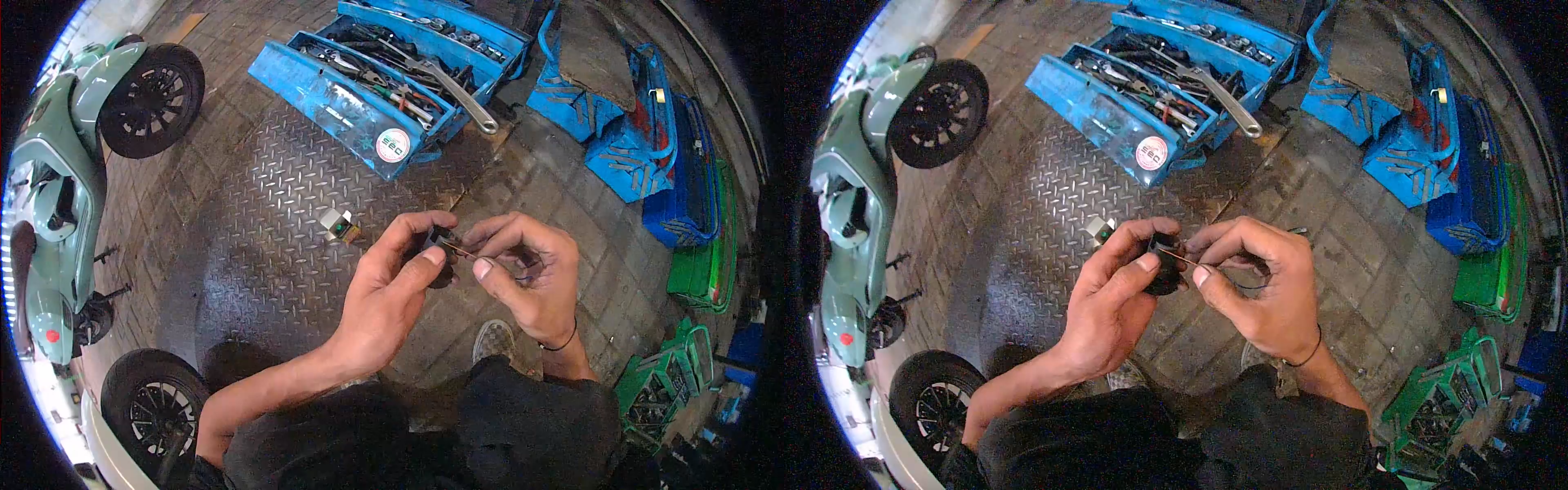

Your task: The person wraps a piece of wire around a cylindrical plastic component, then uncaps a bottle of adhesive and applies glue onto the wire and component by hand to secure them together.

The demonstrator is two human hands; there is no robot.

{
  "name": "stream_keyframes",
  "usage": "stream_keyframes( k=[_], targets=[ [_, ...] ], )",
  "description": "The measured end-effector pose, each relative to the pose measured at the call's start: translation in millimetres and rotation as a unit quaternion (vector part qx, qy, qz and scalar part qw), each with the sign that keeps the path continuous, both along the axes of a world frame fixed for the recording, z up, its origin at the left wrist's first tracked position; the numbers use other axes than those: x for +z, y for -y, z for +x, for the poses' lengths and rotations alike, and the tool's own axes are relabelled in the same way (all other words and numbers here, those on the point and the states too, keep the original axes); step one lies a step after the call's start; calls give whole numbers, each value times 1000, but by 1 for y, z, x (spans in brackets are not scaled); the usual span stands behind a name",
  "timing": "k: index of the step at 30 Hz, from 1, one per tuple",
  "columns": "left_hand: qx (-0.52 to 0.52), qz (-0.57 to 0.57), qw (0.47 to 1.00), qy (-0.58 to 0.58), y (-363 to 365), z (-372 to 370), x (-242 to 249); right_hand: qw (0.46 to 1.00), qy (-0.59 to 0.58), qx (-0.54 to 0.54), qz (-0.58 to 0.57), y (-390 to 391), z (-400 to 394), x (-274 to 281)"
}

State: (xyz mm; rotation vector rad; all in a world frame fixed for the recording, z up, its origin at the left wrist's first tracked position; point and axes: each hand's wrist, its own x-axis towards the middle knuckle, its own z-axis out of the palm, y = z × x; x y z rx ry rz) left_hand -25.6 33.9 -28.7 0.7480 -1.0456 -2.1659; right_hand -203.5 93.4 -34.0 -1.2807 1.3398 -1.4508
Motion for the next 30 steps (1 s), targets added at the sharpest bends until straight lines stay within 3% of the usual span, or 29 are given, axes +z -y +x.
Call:
stream_keyframes(
  k=[15, 23, 30],
  targets=[
    [5, -27, 999, 20, 0, -1, -4, 1000, -21, 3, -3, 0, 0, -1],
    [-17, 72, 996, -40, 1, 0, -2, 1000, 10, -3, -9, 2, 2, 0],
    [-22, 126, 990, -67, 2, 0, -2, 999, -45, 0, -17, 2, -2, -4]
  ],
)
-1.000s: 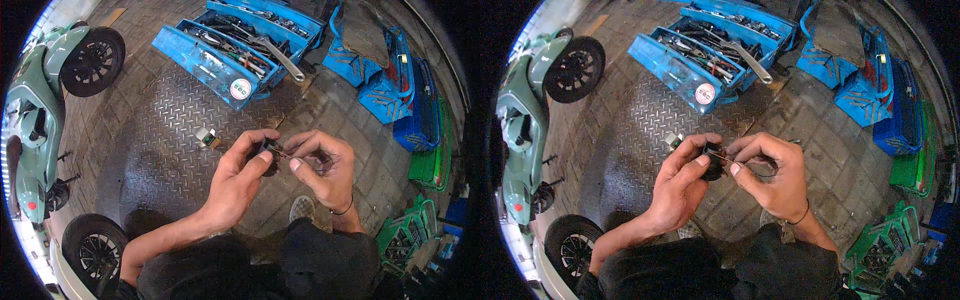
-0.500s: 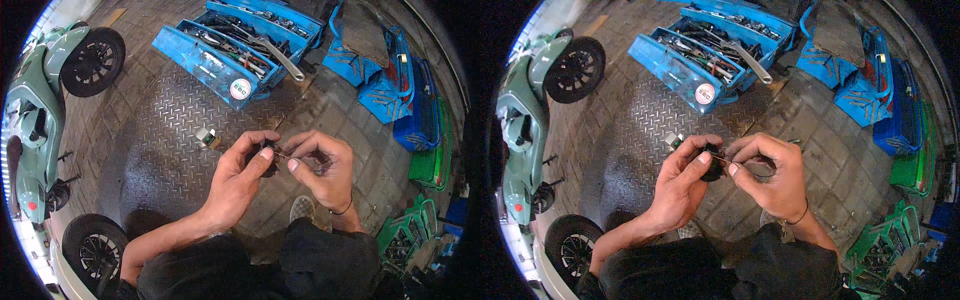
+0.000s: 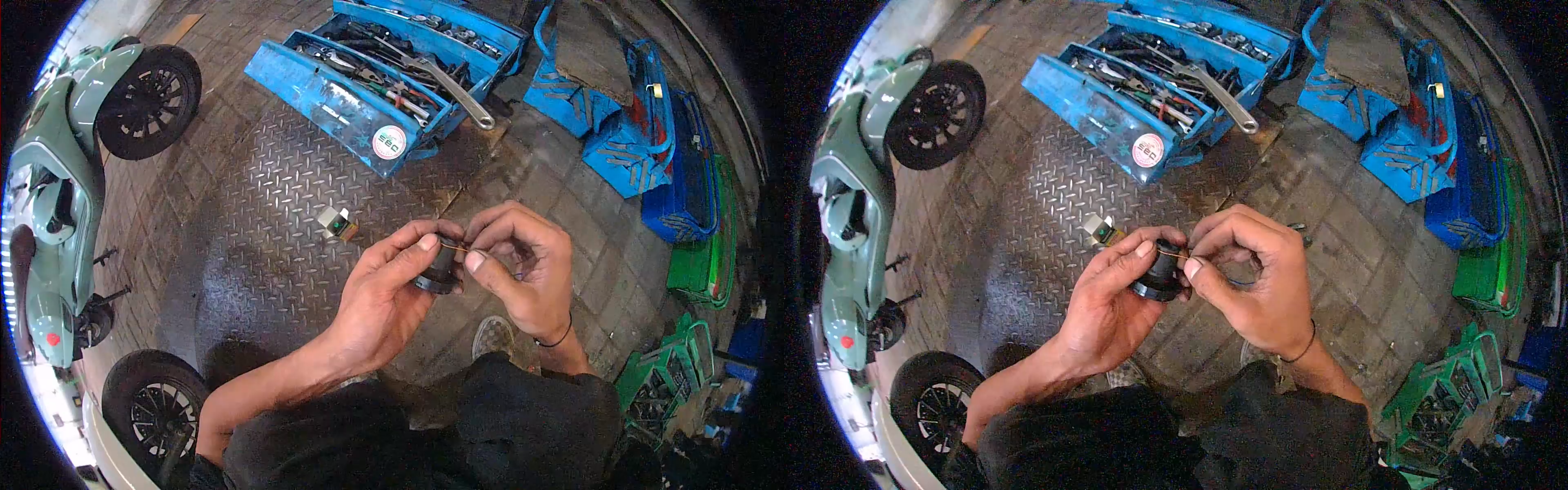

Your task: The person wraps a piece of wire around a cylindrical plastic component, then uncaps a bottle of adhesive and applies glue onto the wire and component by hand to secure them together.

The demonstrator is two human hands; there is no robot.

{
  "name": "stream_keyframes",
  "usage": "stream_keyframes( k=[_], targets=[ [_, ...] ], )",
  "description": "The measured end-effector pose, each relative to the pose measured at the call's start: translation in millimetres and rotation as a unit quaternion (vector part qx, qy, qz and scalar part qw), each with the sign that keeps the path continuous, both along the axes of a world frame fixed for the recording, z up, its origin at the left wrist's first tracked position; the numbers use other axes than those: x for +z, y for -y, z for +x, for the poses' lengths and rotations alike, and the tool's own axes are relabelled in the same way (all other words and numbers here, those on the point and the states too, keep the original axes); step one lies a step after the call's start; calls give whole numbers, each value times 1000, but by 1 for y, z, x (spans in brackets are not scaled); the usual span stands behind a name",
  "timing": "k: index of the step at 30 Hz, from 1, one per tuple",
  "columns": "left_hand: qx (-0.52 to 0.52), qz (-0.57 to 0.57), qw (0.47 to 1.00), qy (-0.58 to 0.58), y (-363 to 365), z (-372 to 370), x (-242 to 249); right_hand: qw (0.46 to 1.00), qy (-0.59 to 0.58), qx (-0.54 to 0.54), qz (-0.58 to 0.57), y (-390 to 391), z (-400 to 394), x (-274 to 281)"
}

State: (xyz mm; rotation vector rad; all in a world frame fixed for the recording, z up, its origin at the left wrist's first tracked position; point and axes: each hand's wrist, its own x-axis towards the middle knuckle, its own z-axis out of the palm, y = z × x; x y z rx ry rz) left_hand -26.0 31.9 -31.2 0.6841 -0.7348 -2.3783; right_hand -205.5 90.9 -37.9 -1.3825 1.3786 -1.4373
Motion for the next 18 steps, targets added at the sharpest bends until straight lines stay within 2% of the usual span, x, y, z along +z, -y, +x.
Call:
stream_keyframes(
  k=[2, 4, 5, 11, 13, 18],
  targets=[
    [6, 25, 1000, -3, 0, 0, -1, 1000, -16, 3, 0, 0, 2, 1],
    [-3, 23, 1000, -11, 0, 1, -3, 997, 70, -11, 38, -1, 7, 5],
    [-13, 22, 1000, -18, 1, 1, -4, 997, 70, -11, 38, -1, 7, 4],
    [-5, 42, 999, -28, -1, 0, 1, 1000, 0, 4, 15, 1, 2, 2],
    [-11, 38, 999, -26, -1, 1, -2, 998, -56, 3, -3, 2, 0, 1],
    [-10, 30, 999, -16, -2, 0, -2, 999, -46, -8, 6, 1, 3, 5]
  ],
)
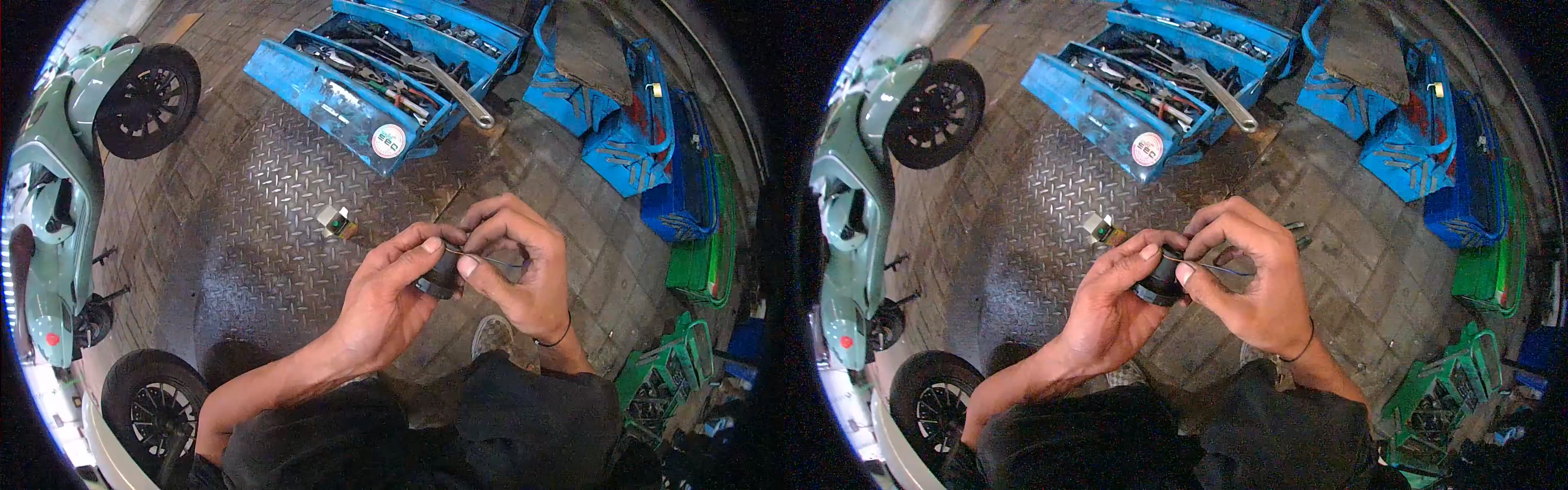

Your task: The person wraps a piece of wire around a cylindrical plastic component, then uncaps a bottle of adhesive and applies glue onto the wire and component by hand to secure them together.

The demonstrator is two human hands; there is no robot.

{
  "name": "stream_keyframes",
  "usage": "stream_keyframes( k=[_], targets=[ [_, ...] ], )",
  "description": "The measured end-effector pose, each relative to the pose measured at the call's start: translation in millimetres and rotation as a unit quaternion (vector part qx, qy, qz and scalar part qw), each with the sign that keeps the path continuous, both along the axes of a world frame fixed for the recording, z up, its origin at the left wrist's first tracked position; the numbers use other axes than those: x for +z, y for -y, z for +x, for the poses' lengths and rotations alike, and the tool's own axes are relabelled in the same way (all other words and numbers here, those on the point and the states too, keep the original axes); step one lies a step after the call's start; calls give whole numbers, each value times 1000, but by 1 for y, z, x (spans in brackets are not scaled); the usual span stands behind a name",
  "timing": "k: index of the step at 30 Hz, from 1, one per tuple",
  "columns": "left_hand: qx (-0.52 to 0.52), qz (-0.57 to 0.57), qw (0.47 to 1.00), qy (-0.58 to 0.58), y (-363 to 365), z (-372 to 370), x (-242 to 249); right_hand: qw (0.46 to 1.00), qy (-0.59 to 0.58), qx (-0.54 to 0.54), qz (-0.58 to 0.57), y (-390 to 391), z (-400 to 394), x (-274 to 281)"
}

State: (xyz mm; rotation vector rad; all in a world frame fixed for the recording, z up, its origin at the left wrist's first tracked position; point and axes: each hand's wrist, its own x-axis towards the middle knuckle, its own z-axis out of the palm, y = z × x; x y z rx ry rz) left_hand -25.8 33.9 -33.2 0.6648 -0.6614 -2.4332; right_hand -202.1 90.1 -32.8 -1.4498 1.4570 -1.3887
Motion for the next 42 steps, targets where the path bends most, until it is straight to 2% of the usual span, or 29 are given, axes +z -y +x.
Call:
stream_keyframes(
  k=[6, 14, 20, 23, 25, 29, 35, 37, 42],
  targets=[
    [7, 11, 1000, 1, -2, -2, 2, 1000, -2, 3, -22, 0, 1, -1],
    [22, -46, 999, 9, -4, -3, -4, 1000, -9, 5, -2, -1, 1, 1],
    [40, -44, 998, 23, -6, -5, -2, 999, 32, 7, -10, 0, 3, -4],
    [47, -80, 995, 47, -6, -4, -5, 1000, -1, 0, -30, 2, 3, -2],
    [43, -87, 992, 76, -7, -4, -5, 992, -109, -32, -62, 3, 3, 3],
    [43, -146, 984, 91, -8, -4, -11, 987, -131, -46, -78, 3, 5, 5],
    [39, -124, 990, 55, -7, -4, -6, 996, -80, -12, -34, 1, 2, -3],
    [43, -120, 990, 61, -8, -5, -5, 1000, -3, 2, -17, 2, 2, -7],
    [49, -102, 991, 67, -8, -5, -4, 1000, 8, -3, -23, 2, 3, -13]
  ],
)
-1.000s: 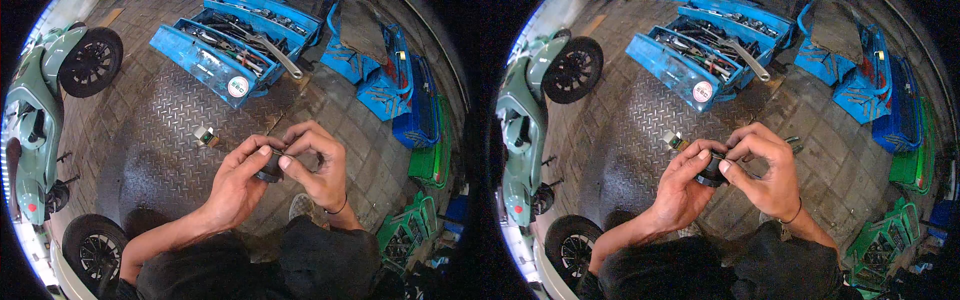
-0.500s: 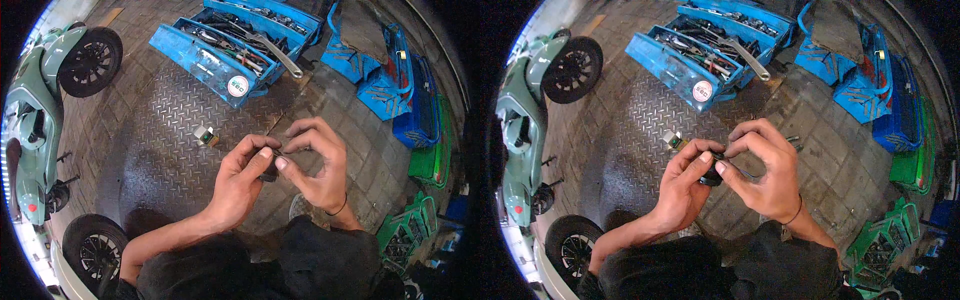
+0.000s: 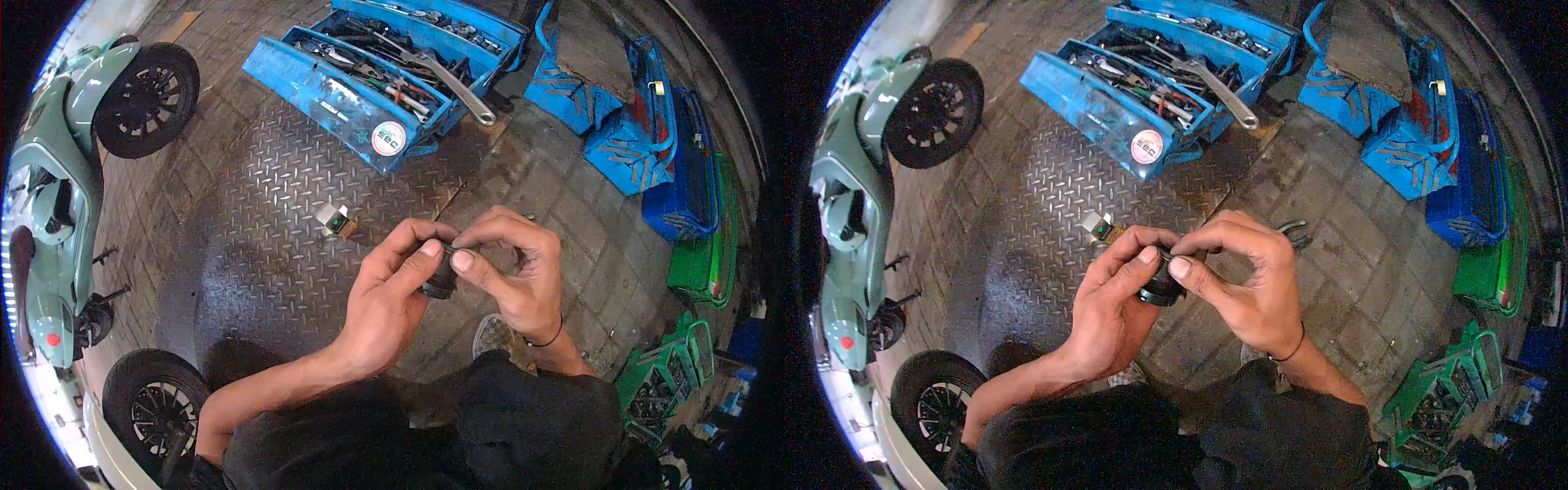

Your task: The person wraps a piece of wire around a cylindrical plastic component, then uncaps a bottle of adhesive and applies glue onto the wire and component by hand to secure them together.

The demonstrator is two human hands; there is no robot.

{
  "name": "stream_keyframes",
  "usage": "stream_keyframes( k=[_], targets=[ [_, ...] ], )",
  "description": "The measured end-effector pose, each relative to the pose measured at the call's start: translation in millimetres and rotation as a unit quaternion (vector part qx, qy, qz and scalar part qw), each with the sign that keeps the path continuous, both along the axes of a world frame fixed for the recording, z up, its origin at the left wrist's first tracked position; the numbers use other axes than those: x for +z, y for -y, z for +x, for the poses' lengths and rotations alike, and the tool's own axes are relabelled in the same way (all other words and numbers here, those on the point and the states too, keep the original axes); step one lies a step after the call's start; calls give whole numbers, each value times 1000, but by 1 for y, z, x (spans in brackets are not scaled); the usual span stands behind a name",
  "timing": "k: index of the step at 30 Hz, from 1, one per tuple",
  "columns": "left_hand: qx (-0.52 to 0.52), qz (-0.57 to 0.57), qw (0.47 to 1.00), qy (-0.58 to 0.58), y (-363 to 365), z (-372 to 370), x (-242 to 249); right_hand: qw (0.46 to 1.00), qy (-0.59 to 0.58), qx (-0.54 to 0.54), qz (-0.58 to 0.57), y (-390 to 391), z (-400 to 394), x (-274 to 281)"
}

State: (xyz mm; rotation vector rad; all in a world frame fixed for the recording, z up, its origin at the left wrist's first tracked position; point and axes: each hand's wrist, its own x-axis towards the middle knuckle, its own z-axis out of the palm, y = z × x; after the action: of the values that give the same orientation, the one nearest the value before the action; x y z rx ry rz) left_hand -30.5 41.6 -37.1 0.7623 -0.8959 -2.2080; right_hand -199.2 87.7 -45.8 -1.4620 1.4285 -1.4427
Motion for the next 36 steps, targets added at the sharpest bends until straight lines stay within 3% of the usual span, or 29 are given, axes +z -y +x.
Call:
stream_keyframes(
  k=[9, 11, 17, 19, 22, 29, 36],
  targets=[
    [-3, 13, 1000, 27, 5, 2, 0, 998, -55, -9, -26, 4, 1, -3],
    [54, 14, 996, 66, 5, 0, -1, 998, -61, -11, -30, 5, 4, -7],
    [83, 16, 995, 55, 4, -3, 4, 998, -42, -49, -21, 5, 12, -8],
    [86, -25, 993, 74, 6, -2, -4, 983, -155, -49, -86, 8, 7, -8],
    [67, -94, 985, 129, 8, 3, -1, 970, -211, -21, -120, 10, 1, -3],
    [59, -178, 965, 183, 7, 2, 4, 971, -194, -31, -133, 8, 3, -5],
    [48, -152, 972, 171, 8, 4, 6, 974, -180, -22, -137, 6, 2, -4]
  ],
)
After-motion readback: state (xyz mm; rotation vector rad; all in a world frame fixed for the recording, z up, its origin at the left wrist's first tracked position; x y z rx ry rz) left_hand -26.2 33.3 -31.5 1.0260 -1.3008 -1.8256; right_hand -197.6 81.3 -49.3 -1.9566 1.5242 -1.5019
